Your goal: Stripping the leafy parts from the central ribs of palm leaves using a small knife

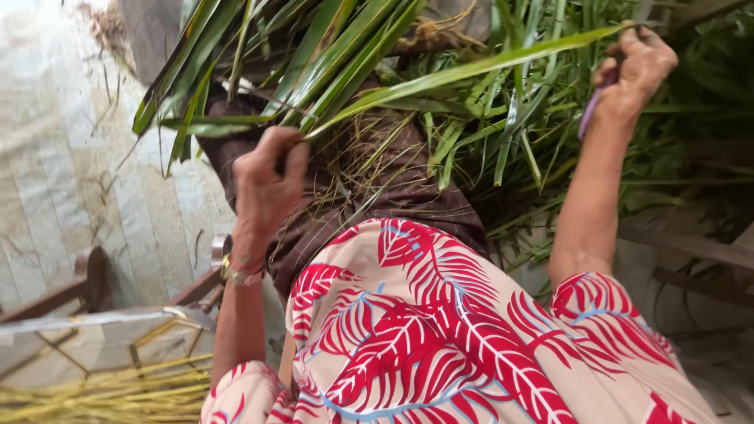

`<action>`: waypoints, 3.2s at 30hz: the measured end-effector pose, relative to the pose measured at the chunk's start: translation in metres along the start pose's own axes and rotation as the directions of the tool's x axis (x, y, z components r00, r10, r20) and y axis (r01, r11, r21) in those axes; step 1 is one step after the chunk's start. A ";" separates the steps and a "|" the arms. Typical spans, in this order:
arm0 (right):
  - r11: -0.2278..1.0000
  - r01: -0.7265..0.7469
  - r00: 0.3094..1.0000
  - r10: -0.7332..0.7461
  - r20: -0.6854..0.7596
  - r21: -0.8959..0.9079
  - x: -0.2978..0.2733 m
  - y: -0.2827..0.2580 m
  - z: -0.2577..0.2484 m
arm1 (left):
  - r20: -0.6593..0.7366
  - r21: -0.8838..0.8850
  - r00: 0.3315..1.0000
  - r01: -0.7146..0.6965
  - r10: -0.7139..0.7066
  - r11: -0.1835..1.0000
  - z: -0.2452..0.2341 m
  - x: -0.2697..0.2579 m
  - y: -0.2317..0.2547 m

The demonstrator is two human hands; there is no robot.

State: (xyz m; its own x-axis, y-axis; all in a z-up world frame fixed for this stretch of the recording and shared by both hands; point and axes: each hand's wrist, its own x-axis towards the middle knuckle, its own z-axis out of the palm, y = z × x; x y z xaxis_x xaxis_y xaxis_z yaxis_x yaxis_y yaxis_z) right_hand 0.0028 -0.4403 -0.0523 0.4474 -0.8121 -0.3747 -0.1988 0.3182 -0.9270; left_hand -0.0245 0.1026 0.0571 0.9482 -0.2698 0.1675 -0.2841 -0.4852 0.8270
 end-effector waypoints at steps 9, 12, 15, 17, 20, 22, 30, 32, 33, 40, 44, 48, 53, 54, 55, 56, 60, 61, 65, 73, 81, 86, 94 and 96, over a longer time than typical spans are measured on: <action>0.579 -0.663 0.552 -0.050 0.833 0.474 -0.159 0.035 0.007 | 0.000 -0.494 0.997 0.062 -0.071 0.867 0.081 0.022 0.026; 0.921 -0.301 0.740 0.061 0.670 0.248 -0.246 0.045 0.048 | 0.033 -0.477 0.998 -0.029 0.051 0.878 0.118 0.025 0.047; 0.829 -0.413 0.704 0.028 0.709 0.377 -0.258 0.047 0.060 | 0.026 -0.430 0.993 -0.095 0.118 0.898 0.133 0.026 0.055; 0.830 -0.346 0.750 -0.035 0.660 0.437 -0.253 0.043 0.066 | -0.011 -0.428 0.994 -0.103 0.109 0.898 0.136 0.025 0.055; 0.846 -0.262 0.793 -0.086 0.603 0.465 -0.239 0.036 0.066 | -0.084 -0.411 0.992 -0.123 0.096 0.903 0.136 0.028 0.059; 0.860 -0.240 0.801 -0.087 0.593 0.450 -0.241 0.020 0.064 | -0.115 -0.396 0.987 -0.145 0.108 0.907 0.139 0.031 0.061; 0.869 -0.208 0.808 -0.105 0.580 0.448 -0.249 0.038 0.069 | -0.148 -0.348 0.977 -0.197 0.154 0.916 0.159 0.033 0.071; 0.895 -0.149 0.834 -0.115 0.540 0.421 -0.251 0.028 0.069 | -0.212 -0.347 0.962 -0.241 0.174 0.906 0.168 0.036 0.070; 0.917 -0.086 0.861 -0.127 0.492 0.388 -0.253 0.025 0.069 | -0.269 -0.348 0.943 -0.282 0.193 0.894 0.171 0.036 0.068; 0.968 0.239 0.929 -0.204 0.309 -0.078 -0.182 0.066 0.043 | -0.339 -0.576 0.929 -0.329 0.147 0.749 0.149 0.043 0.090; 0.809 0.319 0.937 -0.190 0.294 -0.494 -0.129 0.093 0.004 | -0.233 -0.716 0.973 -0.176 0.007 0.676 0.129 0.053 0.087; 0.742 0.522 0.774 -0.206 0.598 -0.420 -0.150 0.068 -0.014 | -0.049 -0.759 0.984 0.075 -0.171 0.647 0.133 0.049 0.062; 0.984 0.177 0.660 -0.104 0.744 -0.020 -0.247 0.001 0.023 | 0.054 -0.712 0.977 0.182 -0.205 0.679 0.141 0.041 0.054; 0.993 0.118 0.603 -0.083 0.794 0.014 -0.262 -0.010 0.031 | 0.087 -0.684 0.978 0.198 -0.190 0.702 0.139 0.041 0.057; 0.993 0.117 0.598 -0.081 0.798 0.013 -0.263 -0.006 0.036 | 0.081 -0.683 0.978 0.196 -0.194 0.703 0.140 0.039 0.056; 0.998 0.004 0.565 -0.054 0.823 0.063 -0.264 -0.002 0.042 | 0.086 -0.684 0.980 0.188 -0.178 0.705 0.140 0.038 0.056; 0.968 -0.236 0.514 0.049 0.856 0.087 -0.273 0.000 0.052 | 0.096 -0.684 0.984 0.175 -0.151 0.708 0.134 0.035 0.049; 0.967 -0.240 0.510 0.057 0.858 0.079 -0.267 0.007 0.049 | 0.094 -0.684 0.983 0.180 -0.160 0.707 0.133 0.033 0.046; 0.934 -0.340 0.527 0.091 0.845 0.112 -0.250 0.027 0.047 | 0.131 -0.626 0.976 0.217 -0.173 0.749 0.131 0.028 0.036; 0.832 -0.493 0.508 0.036 0.861 0.255 -0.198 0.015 0.058 | 0.333 -0.527 0.911 0.395 -0.245 0.753 0.093 0.011 0.038; 0.851 -0.428 0.579 0.000 0.815 0.304 -0.101 0.024 0.039 | 0.563 -0.515 0.778 0.595 -0.281 0.617 0.019 -0.016 -0.007; 0.875 -0.300 0.805 0.018 0.593 0.380 -0.033 0.024 0.005 | 0.538 -0.379 0.750 0.622 -0.384 0.685 -0.029 -0.029 -0.045; 0.914 0.180 0.705 -0.377 0.601 0.363 -0.126 -0.011 0.020 | 0.390 -0.208 0.845 0.468 -0.366 0.859 0.000 -0.008 -0.028; 0.968 -0.218 0.706 0.070 0.705 0.122 -0.232 -0.037 0.049 | 0.262 -0.249 0.935 0.306 -0.240 0.919 0.039 0.008 -0.010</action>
State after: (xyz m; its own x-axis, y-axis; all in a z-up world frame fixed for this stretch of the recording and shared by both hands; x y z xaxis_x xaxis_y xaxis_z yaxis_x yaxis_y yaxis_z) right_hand -0.0509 -0.2395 0.0681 0.9165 -0.2058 -0.3430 -0.1838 0.5449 -0.8181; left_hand -0.0191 0.0730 0.0289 0.9176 -0.3533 -0.1824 0.0641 -0.3211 0.9449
